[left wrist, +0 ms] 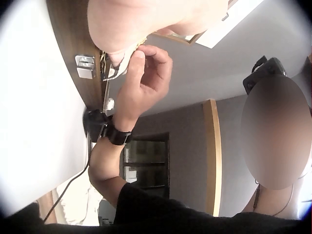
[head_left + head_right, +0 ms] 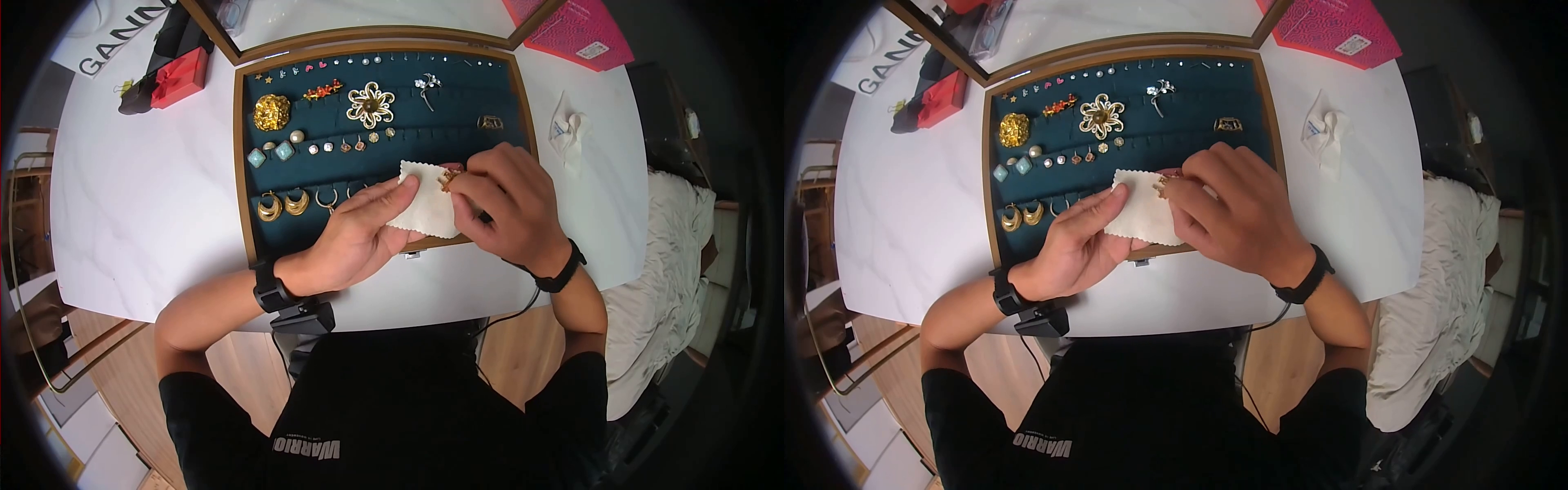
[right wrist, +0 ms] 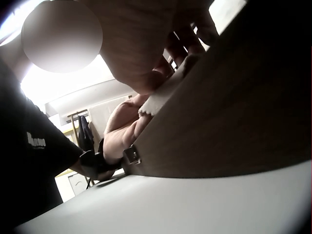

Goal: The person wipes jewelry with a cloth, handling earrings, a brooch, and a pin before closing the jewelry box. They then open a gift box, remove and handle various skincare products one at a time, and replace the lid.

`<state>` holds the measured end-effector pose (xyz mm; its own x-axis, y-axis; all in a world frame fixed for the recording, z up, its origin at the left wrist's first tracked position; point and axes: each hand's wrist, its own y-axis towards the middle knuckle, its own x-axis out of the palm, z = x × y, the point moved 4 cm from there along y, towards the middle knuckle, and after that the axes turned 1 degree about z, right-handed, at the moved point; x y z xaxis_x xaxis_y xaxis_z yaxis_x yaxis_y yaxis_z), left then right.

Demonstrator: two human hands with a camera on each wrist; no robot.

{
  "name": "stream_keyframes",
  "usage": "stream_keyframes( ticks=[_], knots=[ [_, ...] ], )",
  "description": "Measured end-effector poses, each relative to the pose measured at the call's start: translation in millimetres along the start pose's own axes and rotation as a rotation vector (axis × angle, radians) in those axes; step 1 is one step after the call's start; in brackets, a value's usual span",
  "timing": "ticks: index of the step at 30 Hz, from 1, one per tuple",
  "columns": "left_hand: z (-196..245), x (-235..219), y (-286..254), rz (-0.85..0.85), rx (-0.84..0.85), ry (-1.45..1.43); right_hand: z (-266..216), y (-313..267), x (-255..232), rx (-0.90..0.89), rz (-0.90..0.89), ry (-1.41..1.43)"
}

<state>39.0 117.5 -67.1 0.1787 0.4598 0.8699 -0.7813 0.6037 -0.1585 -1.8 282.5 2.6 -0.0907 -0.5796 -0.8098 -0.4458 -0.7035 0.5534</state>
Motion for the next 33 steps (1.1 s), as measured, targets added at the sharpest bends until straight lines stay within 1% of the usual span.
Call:
stream_keyframes(
  ticks=[2,4,6,8,12,14,15,17,19,21,23,24,26,28,31,33],
  knots=[
    [1,6,1,-0.002,-0.008,-0.085,-1,-1,1,-0.002,0.011,-0.014],
    [0,5,1,0.019,-0.010,-0.084,-8,-2,6,-0.037,-0.032,0.019],
    [-2,3,1,0.042,-0.015,-0.085,1,-2,1,-0.018,-0.024,0.002],
    [-1,1,1,-0.010,0.002,-0.082,2,-1,0,-0.004,-0.017,-0.016],
    [-2,0,1,-0.013,-0.018,-0.088,-5,0,2,-0.027,-0.030,0.017],
    [-1,2,1,-0.085,0.014,-0.161,-4,-3,3,-0.038,-0.050,0.017],
    [-1,3,0,-0.085,0.014,-0.162,1,-3,1,-0.021,-0.035,-0.007],
    [2,9,1,-0.005,-0.007,-0.115,1,-2,0,-0.006,-0.020,-0.032],
    [1,7,1,0.012,-0.012,-0.087,-8,-3,5,-0.047,-0.048,0.012],
    [-3,3,0,0.031,-0.021,-0.061,-3,0,1,-0.028,-0.037,0.002],
    [-2,-5,-1,0.226,0.017,0.493,-1,0,0,-0.010,-0.027,-0.007],
    [-1,-5,-1,0.226,0.018,0.493,0,0,0,-0.014,-0.011,-0.012],
    [2,8,0,0.016,-0.023,-0.109,-1,-1,1,-0.019,0.005,-0.019],
    [0,6,1,0.019,-0.023,-0.108,-7,-2,6,-0.056,-0.026,0.004],
    [0,5,0,0.034,-0.026,-0.085,4,-2,-1,-0.011,-0.011,-0.015],
    [1,5,0,0.043,-0.026,-0.060,0,-1,2,-0.022,-0.022,-0.006]
  ],
)
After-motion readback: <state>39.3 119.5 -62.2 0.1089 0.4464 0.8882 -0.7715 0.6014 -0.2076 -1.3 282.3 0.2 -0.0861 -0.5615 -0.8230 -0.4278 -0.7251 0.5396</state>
